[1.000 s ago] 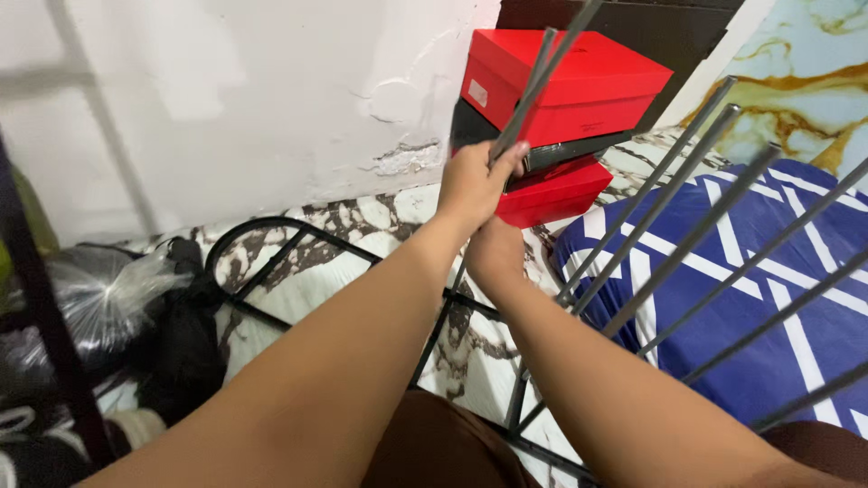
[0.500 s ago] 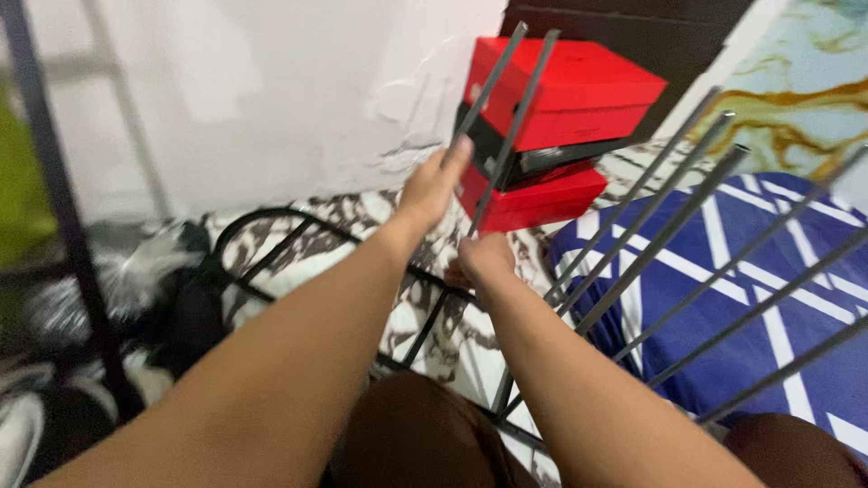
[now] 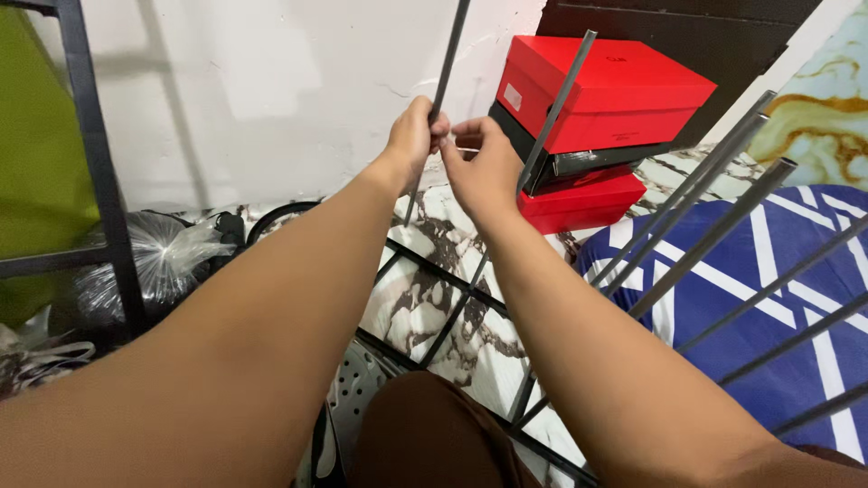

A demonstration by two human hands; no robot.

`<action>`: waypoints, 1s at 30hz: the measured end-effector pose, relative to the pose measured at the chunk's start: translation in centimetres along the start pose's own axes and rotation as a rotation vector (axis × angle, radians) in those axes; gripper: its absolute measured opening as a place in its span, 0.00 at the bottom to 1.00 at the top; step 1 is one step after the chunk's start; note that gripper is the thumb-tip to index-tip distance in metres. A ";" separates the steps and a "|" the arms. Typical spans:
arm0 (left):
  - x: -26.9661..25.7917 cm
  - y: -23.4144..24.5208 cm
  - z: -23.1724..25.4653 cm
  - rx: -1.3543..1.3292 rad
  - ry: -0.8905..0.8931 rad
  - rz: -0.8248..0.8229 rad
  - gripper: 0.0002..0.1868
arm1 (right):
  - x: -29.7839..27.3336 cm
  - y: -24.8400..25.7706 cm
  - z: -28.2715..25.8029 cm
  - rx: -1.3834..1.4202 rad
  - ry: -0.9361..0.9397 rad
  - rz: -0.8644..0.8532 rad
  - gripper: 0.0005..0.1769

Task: The person sits on the floor and assembles a metal frame by inserting multiple metal rods into a black metal base. They handle the rods one at a time, aligning and inserting them into the frame structure.

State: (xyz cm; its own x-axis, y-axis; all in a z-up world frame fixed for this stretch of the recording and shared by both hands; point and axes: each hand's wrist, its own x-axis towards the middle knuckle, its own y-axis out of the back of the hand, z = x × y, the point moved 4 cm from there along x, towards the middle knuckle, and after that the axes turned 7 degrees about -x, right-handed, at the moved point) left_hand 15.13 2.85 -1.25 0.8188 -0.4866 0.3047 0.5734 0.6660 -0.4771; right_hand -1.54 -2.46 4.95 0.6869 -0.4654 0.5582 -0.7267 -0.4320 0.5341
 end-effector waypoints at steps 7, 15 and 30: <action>-1.3 1.2 -2.9 -0.015 0.149 0.127 0.18 | 0.2 -1.4 -0.9 0.208 0.160 -0.040 0.15; -0.8 1.6 -3.5 -0.081 0.144 0.121 0.19 | 0.7 -0.9 -1.8 0.156 0.165 -0.063 0.07; -0.9 1.6 -4.6 0.015 0.204 0.169 0.21 | 1.8 -1.0 -1.2 -0.094 0.274 -0.005 0.08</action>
State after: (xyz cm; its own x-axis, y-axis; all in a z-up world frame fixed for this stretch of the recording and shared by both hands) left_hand 15.18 1.78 -6.13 0.8808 -0.4710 0.0487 0.4310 0.7548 -0.4945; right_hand 0.39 -1.92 6.20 0.6760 -0.2320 0.6994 -0.7284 -0.3543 0.5865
